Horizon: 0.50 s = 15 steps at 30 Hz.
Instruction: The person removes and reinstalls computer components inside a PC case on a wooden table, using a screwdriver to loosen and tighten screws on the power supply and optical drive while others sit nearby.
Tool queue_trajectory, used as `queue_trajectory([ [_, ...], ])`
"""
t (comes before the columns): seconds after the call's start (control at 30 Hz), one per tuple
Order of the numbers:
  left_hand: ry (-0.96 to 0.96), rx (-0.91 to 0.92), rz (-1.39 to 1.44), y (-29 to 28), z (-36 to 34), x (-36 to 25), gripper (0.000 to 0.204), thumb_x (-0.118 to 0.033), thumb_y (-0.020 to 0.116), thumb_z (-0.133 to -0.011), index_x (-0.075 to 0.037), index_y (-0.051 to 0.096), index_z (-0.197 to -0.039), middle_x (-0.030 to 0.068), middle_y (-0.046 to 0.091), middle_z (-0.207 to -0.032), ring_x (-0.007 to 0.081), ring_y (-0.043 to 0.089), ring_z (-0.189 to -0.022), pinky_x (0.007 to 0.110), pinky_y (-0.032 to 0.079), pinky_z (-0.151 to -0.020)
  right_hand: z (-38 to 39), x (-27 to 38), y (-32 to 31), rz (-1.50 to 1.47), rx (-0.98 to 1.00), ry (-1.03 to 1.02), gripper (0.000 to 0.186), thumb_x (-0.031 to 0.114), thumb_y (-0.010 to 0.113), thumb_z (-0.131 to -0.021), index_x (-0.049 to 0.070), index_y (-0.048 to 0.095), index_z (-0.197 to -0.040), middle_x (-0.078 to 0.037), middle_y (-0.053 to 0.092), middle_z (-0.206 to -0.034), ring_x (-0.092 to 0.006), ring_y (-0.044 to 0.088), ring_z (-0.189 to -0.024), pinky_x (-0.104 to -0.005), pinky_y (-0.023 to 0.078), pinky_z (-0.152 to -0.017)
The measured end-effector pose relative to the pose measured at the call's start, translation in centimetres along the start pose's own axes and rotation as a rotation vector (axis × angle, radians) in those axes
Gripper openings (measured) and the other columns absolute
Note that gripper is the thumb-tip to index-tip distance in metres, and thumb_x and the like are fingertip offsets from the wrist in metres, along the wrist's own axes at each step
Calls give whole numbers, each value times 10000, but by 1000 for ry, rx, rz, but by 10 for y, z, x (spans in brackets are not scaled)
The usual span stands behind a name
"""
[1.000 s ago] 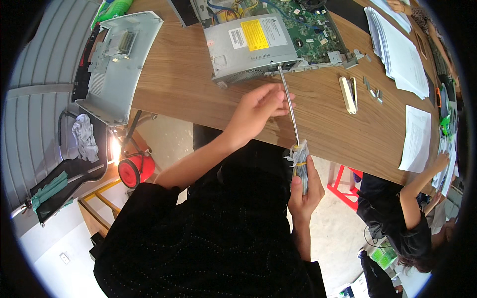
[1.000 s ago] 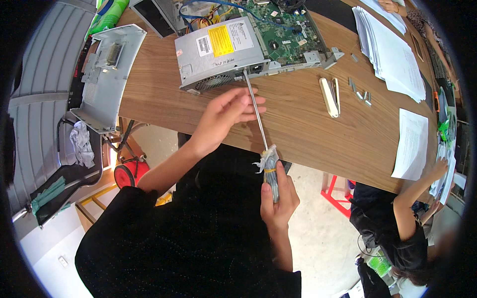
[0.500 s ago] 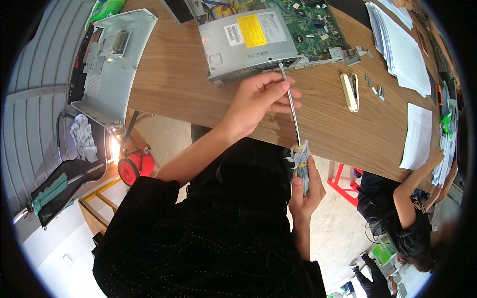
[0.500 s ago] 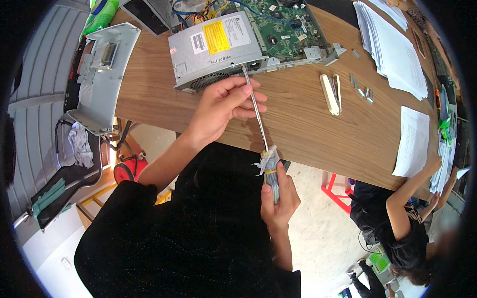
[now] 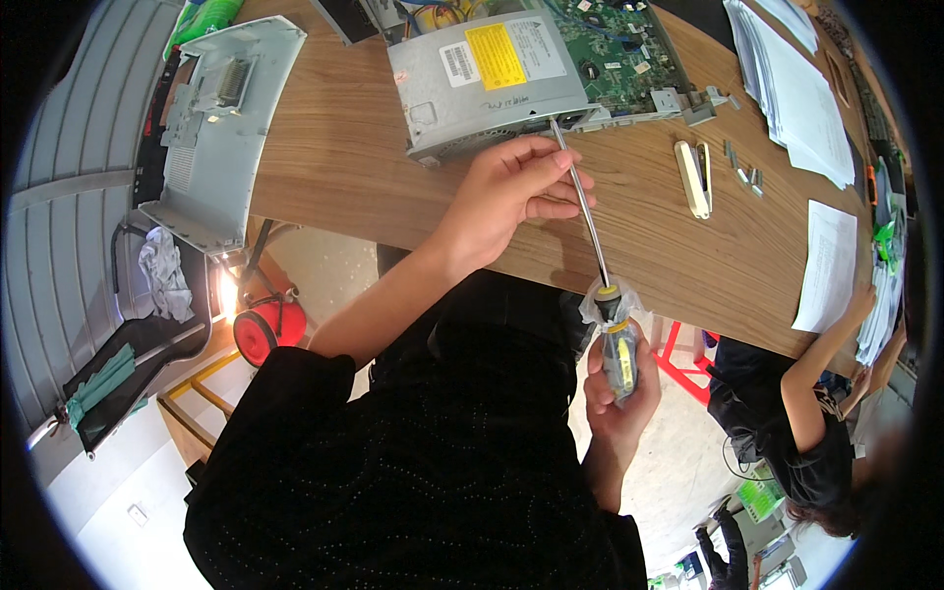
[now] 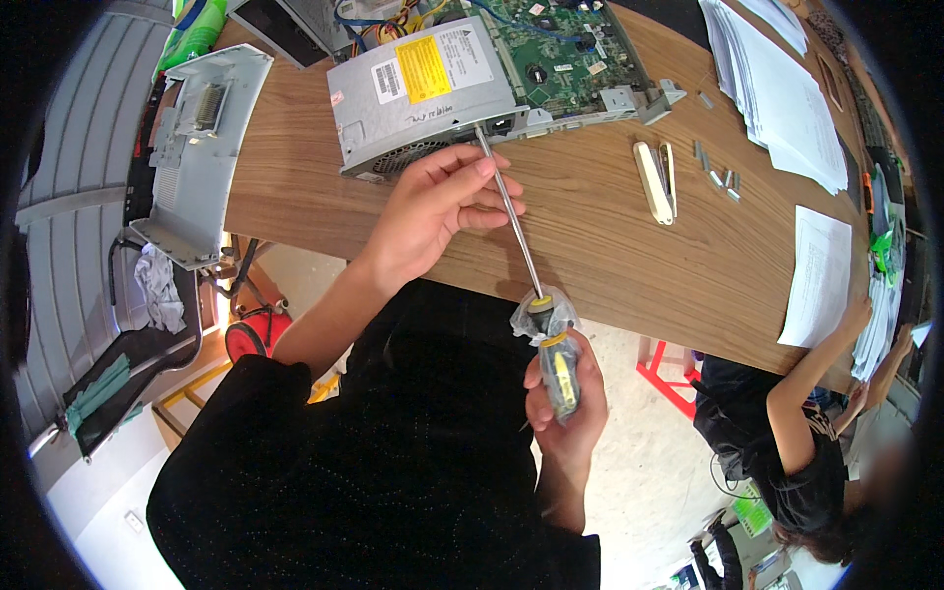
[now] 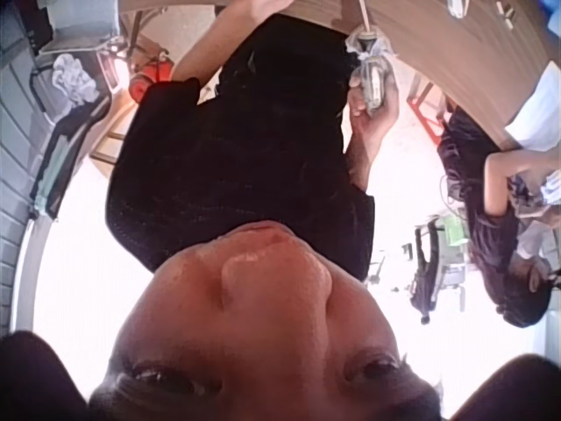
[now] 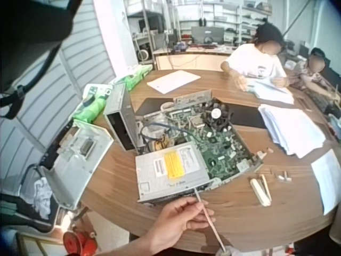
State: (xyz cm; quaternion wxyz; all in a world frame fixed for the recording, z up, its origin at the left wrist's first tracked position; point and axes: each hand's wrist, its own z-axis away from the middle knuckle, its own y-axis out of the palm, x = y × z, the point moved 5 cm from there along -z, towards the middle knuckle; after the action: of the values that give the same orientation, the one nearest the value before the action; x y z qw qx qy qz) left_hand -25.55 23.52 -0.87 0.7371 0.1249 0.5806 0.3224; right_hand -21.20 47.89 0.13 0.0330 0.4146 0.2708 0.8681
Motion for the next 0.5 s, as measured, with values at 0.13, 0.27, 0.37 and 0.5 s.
queue_trajectory([
  [0.13,-4,-11,-24,0,-2,3,285,-221,564,-994,24,584,-1139,157,676,-1002,262,708,-927,305,593,-773,3,-5,11,-114,-23,86,508,397,394,-1026,-31,457,-1292,-164,617,-797,-81,470,-447,-208,412,-367],
  [0.27,-17,-11,-7,-2,0,2,284,-218,572,-989,24,586,-1139,158,676,-1005,260,708,-924,305,593,-770,6,-9,12,135,-30,36,526,390,419,-1028,-45,455,-1321,-151,620,-801,-93,475,-470,-220,405,-397],
  [0.37,-26,-12,-2,-1,1,2,284,-218,569,-991,22,586,-1142,161,675,-1011,261,706,-930,305,591,-773,10,-6,16,236,-53,2,530,375,441,-1023,-58,478,-1327,-142,623,-806,-107,492,-507,-231,412,-445],
  [0.5,-38,-7,23,1,2,0,301,-228,574,-990,38,575,-1133,158,669,-1005,263,703,-934,318,581,-777,15,7,20,970,-182,-455,470,291,540,-983,-83,566,-1267,-140,609,-781,-167,562,-633,-275,450,-552],
])
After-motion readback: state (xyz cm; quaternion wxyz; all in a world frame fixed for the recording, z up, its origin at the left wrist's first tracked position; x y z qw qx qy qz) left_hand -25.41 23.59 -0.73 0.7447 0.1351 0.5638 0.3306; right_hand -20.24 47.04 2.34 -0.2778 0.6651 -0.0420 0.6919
